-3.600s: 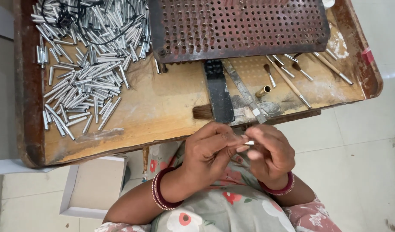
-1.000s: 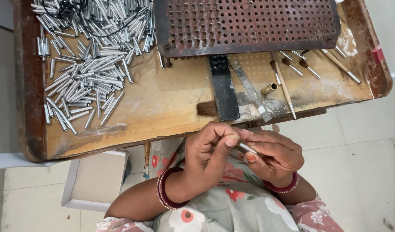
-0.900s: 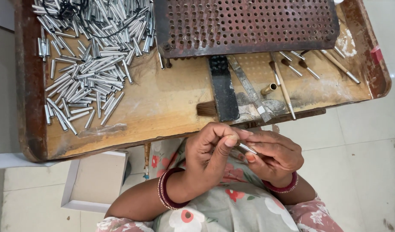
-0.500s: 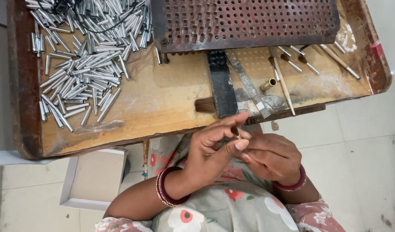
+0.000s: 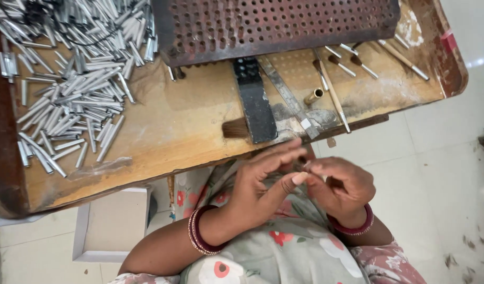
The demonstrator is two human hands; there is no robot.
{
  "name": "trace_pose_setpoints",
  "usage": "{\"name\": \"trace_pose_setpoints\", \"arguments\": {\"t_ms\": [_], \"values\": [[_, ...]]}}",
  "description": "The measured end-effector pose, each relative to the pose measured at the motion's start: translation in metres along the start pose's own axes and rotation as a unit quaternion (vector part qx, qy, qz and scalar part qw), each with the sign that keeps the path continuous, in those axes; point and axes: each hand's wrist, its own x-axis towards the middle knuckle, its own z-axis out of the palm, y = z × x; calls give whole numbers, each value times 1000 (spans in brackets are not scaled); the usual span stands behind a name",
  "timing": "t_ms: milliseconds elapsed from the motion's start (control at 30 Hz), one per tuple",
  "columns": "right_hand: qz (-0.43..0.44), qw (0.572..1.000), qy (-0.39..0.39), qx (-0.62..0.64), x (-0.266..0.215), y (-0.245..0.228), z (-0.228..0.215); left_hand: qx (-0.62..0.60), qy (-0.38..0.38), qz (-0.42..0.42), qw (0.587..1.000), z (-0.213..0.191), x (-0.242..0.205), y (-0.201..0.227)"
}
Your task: The person sits at a workbench and repeatedly picks metal ferrules and brush heads, pressing the bristle ends into the metal tubes to assemble brushes by hand. They occasionally set finished pieces aside and pick up wooden handles and other components from the tray.
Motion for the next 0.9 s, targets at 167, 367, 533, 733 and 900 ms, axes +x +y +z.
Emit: {"name": "trace_pose_setpoints", "arguments": {"t_ms": [167, 367, 533, 733, 900], "values": [[15, 987, 68, -147, 2, 26, -9, 240, -32, 28, 970, -8, 4, -20], [-39, 967, 34, -248, 6, 34, -10, 432, -131, 31, 892, -5, 23, -31], [-33, 964, 14, -264, 10, 36, -11, 476, -144, 29, 867, -3, 25, -33], [-25, 965, 1, -261, 17, 26, -15, 410, -143, 17, 900, -10, 24, -14], [-46, 949, 111, -290, 41, 49, -31, 310, 96, 151, 934, -36, 9, 1]]}}
